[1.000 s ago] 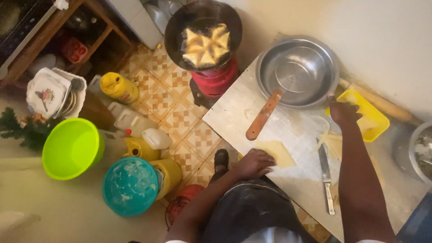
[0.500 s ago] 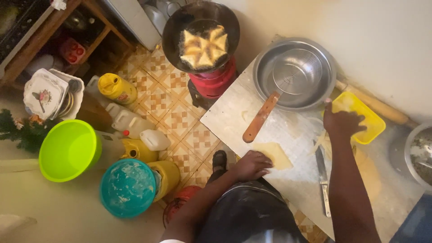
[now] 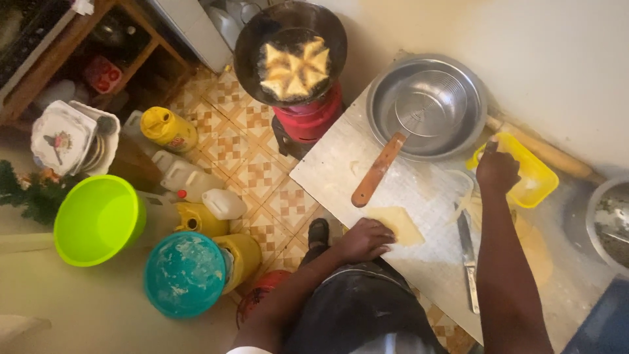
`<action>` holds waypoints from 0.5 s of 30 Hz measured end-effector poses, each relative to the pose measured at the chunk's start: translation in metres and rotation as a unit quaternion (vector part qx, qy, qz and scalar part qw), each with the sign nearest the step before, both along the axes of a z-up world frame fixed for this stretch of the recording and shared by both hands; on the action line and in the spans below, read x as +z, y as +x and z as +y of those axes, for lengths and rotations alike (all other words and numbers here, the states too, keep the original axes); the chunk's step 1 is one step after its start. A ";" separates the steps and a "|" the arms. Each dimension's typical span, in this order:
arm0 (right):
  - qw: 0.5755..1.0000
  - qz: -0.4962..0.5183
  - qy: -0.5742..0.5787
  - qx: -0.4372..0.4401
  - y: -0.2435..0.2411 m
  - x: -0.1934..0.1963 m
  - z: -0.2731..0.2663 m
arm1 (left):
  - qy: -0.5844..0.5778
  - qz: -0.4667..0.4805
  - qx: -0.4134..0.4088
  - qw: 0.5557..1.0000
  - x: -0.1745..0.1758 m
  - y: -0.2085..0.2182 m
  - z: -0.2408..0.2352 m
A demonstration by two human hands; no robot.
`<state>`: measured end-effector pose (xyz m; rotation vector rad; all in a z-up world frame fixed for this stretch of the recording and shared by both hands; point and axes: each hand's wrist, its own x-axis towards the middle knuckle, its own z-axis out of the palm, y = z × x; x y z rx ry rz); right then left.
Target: The person prepares samosas by rolling out dough on a floured surface, cutting it into triangular shapes, and folding them into cones. They then fill the cones with a green mixture using a spoon and seal the edges to form the pastry.
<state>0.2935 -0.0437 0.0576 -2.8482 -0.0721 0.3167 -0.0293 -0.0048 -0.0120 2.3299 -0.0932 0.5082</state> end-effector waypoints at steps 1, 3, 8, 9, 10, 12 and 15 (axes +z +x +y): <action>1.000 -0.002 -0.005 -0.005 0.013 -0.018 -0.008 | -0.005 -0.002 -0.005 1.000 0.000 0.000 0.001; 0.993 -0.019 0.109 0.038 0.041 -0.053 -0.030 | 0.016 -0.001 0.008 1.000 -0.001 0.005 0.002; 0.947 0.015 0.309 -0.087 0.047 -0.046 -0.055 | 0.024 0.012 0.007 1.000 -0.005 0.003 -0.003; 0.937 0.034 0.333 -0.104 0.037 -0.024 -0.051 | 0.039 0.019 0.019 0.999 0.001 0.003 0.000; 0.937 0.028 0.333 -0.106 0.032 -0.007 -0.054 | 0.038 0.014 0.016 0.999 -0.002 0.006 -0.003; 0.955 0.016 0.294 -0.045 0.014 0.023 -0.055 | 0.032 0.026 0.021 0.999 -0.005 0.005 -0.003; 0.973 -0.006 0.215 0.085 0.029 -0.028 -0.079 | 0.009 0.015 0.007 1.000 -0.008 0.006 -0.004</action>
